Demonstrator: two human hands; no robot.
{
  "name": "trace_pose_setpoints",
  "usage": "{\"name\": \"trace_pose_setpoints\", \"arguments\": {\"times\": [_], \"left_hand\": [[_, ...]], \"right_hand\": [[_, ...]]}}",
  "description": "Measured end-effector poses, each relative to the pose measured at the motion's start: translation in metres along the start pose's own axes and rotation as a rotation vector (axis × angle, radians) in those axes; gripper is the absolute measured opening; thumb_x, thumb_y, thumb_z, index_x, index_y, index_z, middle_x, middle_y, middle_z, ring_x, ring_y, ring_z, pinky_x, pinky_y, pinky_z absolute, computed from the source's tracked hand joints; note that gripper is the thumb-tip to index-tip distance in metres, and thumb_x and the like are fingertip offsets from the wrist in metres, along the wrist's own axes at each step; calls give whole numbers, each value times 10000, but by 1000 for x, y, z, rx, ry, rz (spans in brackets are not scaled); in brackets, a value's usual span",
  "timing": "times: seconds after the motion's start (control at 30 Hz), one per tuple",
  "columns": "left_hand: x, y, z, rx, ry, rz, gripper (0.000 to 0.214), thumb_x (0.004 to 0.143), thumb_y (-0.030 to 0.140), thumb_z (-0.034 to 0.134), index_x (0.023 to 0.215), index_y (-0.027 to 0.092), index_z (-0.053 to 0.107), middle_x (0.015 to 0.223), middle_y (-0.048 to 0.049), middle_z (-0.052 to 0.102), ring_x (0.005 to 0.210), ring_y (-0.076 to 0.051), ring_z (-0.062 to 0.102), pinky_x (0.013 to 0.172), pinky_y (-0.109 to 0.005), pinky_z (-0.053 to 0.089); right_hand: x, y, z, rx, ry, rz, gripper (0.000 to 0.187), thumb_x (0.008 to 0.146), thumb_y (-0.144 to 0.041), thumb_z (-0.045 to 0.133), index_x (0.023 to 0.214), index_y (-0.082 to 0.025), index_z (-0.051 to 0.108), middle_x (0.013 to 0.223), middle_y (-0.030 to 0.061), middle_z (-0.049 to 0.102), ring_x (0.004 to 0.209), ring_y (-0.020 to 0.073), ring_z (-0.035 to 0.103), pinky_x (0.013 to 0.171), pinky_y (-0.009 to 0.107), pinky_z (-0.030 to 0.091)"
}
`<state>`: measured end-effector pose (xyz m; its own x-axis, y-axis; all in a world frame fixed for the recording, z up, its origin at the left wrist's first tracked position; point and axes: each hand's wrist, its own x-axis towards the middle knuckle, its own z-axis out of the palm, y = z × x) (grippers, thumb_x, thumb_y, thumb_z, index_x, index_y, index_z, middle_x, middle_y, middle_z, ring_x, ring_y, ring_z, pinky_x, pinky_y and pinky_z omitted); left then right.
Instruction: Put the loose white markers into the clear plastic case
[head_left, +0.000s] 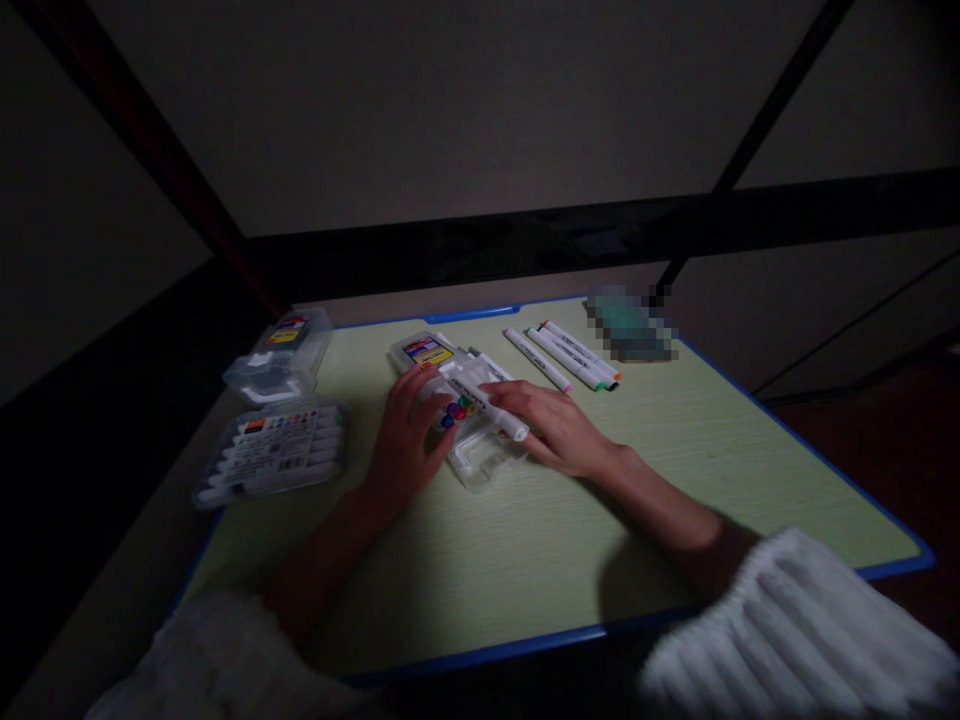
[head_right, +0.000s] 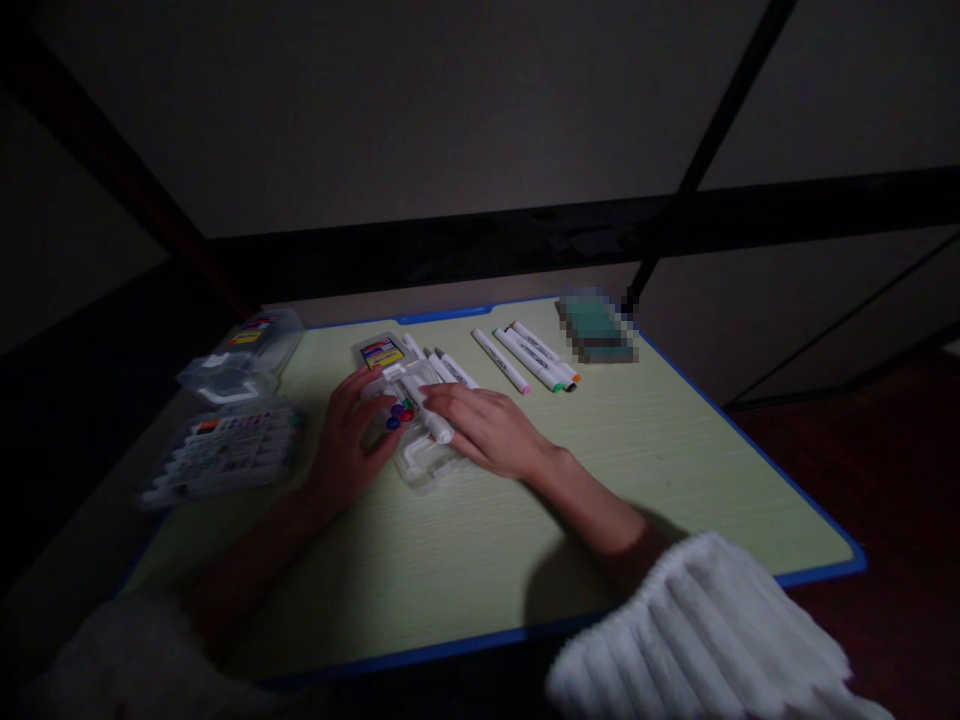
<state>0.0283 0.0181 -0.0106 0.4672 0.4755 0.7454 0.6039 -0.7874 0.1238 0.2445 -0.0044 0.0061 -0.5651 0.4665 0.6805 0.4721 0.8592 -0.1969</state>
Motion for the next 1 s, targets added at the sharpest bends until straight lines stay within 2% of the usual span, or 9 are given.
{"name": "trace_pose_setpoints", "arguments": {"times": [0.47,1.0], "left_hand": [[0,1,0,2,-8,-11,324,769,144,585,1058,218,460,1255,-104,442,1227,-269,390,989,-484,387],[0,0,1,9,-7,-10,321,768,146,592,1055,217,466,1259,-105,442,1232,-273,385,992,-489,387]], "right_hand": [[1,0,0,6,-32,12,265,908,-233,381,1141,-125,448,1175,167,568,1140,221,517,885,398,506],[1,2,2,9,-61,35,294,915,-245,361,1180,-139,431,1220,156,552,1168,212,500,906,410,495]]}}
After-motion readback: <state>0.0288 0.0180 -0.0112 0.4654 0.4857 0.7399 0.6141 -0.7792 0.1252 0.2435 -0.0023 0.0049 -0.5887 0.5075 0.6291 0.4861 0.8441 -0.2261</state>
